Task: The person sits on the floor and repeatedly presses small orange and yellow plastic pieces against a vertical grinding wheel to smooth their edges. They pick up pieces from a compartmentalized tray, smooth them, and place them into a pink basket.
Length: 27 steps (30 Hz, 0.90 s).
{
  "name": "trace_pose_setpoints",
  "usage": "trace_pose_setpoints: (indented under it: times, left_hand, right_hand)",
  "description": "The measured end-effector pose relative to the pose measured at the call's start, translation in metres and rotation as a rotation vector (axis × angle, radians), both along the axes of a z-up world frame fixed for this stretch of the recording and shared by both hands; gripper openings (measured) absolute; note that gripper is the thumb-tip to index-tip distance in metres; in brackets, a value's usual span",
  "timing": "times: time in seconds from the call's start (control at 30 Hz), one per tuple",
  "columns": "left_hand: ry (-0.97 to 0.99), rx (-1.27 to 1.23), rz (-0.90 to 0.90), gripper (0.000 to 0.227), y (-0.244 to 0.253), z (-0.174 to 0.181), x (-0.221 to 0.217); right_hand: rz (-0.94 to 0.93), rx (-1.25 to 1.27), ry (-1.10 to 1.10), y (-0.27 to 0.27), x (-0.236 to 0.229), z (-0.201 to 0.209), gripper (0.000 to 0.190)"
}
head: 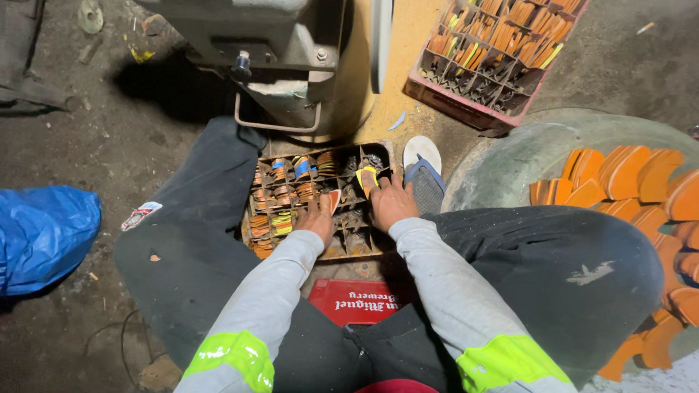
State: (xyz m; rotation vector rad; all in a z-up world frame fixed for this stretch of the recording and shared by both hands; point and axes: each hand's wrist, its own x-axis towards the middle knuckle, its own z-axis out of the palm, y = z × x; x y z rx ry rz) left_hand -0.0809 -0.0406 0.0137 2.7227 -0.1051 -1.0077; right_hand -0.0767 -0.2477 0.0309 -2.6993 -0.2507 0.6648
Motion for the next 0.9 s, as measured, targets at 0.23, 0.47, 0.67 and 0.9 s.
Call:
trace_pose_setpoints:
  times: [0.23, 0.47, 0.67, 0.9]
  left_hand:
    - [-0.257, -0.143, 0.05, 0.038, 0.009, -0.002, 0.019]
    - [-0.627, -0.018, -0.095, 0.043, -0.023, -0.055, 0.042]
    - [-0.531, -0.123, 0.089, 0.062, -0.032, -0.065, 0.036]
    - [-0.578, -0.129, 0.081, 0.069, -0.024, -0.055, 0.049]
  right_hand:
    - [-0.022, 0.042, -0.066, 0.003, -0.001, -0.008, 0.073]
    - [-0.014, 0.006, -0.011, 0.002, -0.002, -0.003, 0.064]
    - [-0.005, -0.023, 0.014, 0.001, -0.006, 0.002, 0.049]
    - [-0.028, 0.019, -0.1, 0.002, -0.001, 0.01, 0.075]
